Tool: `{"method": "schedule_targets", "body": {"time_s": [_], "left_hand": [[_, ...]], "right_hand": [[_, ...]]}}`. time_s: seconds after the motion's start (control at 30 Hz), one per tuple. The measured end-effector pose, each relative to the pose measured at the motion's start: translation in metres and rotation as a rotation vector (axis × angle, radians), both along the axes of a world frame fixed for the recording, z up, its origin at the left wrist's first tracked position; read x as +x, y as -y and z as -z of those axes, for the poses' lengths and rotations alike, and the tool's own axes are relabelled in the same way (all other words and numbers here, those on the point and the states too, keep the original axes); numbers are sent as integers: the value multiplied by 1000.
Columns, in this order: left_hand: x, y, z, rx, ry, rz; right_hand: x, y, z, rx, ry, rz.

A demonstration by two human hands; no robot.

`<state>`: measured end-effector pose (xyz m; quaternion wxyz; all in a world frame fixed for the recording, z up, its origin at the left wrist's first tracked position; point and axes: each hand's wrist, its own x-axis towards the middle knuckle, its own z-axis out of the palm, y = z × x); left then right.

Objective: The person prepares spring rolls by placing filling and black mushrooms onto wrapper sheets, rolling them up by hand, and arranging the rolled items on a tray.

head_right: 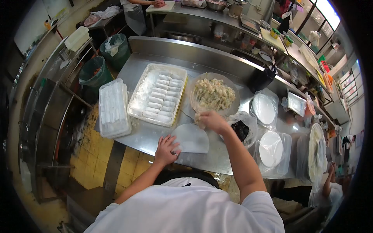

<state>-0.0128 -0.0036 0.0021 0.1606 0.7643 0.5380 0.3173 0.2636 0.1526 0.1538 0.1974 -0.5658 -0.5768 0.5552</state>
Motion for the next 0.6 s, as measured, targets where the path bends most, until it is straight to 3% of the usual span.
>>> {"method": "schedule_targets", "body": {"time_s": [0.13,0.2,0.33,0.47,0.6], "left_hand": [[-1,-2,0,-39,-17,4],[-1,-2,-2,-62,-13,6],[-2,-2,-4,-98,5,18],[-4,-1,-3,-100,7,31],[-3,-2,-7,-119,2,32]], "right_hand": [[-33,59,8,175,277,-332],[-42,87,58,531,225,-370],[-54,121,110,729,435,-502],[-49,135,97,818,458,-341],[-28,134,112,610,432,-342]]}}
